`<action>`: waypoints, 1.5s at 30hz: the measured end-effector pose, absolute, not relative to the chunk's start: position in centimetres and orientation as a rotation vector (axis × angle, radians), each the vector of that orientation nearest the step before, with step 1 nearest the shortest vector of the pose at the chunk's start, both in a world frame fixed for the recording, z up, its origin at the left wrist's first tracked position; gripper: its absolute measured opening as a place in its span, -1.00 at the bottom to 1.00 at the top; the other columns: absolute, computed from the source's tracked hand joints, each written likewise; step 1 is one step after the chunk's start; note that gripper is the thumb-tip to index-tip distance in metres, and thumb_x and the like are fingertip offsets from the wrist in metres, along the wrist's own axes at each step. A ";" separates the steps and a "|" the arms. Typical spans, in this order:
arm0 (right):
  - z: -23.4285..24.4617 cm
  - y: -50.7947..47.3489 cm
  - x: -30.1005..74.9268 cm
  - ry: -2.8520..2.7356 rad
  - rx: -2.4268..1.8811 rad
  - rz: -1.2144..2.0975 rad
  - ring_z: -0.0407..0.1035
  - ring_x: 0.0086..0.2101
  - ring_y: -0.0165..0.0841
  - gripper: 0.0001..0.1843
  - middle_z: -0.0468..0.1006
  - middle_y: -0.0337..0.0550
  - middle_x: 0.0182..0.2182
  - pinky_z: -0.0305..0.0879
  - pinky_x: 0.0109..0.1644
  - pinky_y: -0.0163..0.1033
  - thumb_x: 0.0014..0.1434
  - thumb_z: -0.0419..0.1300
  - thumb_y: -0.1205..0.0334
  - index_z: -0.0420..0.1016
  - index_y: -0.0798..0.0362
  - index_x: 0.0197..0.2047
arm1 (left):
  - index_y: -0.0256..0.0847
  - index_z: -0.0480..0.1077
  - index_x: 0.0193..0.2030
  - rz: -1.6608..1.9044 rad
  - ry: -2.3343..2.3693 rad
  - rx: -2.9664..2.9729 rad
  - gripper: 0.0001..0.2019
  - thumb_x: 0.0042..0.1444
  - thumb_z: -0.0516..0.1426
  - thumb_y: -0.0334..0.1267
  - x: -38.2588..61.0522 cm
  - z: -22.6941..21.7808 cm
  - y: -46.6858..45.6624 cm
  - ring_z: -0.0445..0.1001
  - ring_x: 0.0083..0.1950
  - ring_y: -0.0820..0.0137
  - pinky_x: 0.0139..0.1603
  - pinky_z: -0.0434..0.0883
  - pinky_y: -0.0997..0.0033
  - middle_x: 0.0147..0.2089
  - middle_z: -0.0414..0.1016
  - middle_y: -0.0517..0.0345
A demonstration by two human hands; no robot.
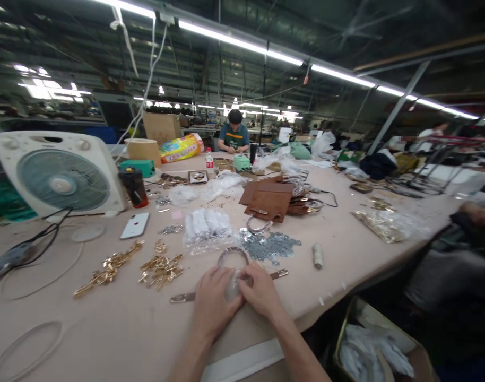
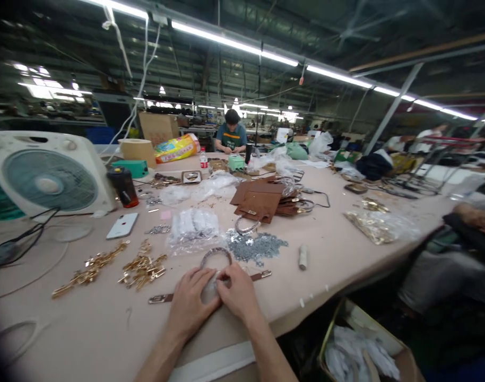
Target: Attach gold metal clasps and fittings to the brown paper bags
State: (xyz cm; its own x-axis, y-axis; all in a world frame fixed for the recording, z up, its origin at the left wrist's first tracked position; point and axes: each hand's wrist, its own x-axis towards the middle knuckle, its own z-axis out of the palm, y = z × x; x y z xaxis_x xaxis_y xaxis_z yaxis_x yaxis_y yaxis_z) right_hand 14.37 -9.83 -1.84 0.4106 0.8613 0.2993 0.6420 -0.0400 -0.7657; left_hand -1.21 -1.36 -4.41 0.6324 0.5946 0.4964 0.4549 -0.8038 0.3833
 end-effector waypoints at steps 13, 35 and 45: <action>-6.3 -13.6 24.3 -0.503 -1.628 -0.008 0.49 -0.02 -0.13 -0.56 0.64 -0.02 -0.03 0.40 0.09 -0.09 0.29 0.17 -0.10 0.59 0.04 0.03 | -0.01 0.49 0.23 0.925 0.867 2.665 -0.45 0.12 0.34 0.09 -1.3 -4.8 -0.9 0.39 0.28 -0.04 0.27 0.39 -0.14 0.21 0.56 0.08; -6.7 -9.8 31.1 -0.953 -1.898 -0.296 0.40 0.06 -0.14 -0.63 0.54 0.03 -0.01 0.30 0.27 -0.01 0.35 0.04 0.07 0.57 0.03 0.03 | 0.01 0.49 0.22 0.920 0.891 2.627 -0.48 0.14 0.34 0.04 -1.3 -4.5 -1.0 0.40 0.28 -0.04 0.28 0.40 -0.18 0.21 0.56 0.08; -7.3 -6.6 32.8 -1.020 -2.002 -0.300 0.39 0.16 -0.12 -0.50 0.57 0.05 0.13 0.18 0.35 -0.03 0.33 0.03 0.08 0.56 0.07 0.20 | -0.02 0.49 0.23 0.934 0.888 2.624 -0.48 0.15 0.33 0.03 -1.4 -4.8 -1.1 0.40 0.29 -0.04 0.30 0.39 -0.19 0.20 0.56 0.03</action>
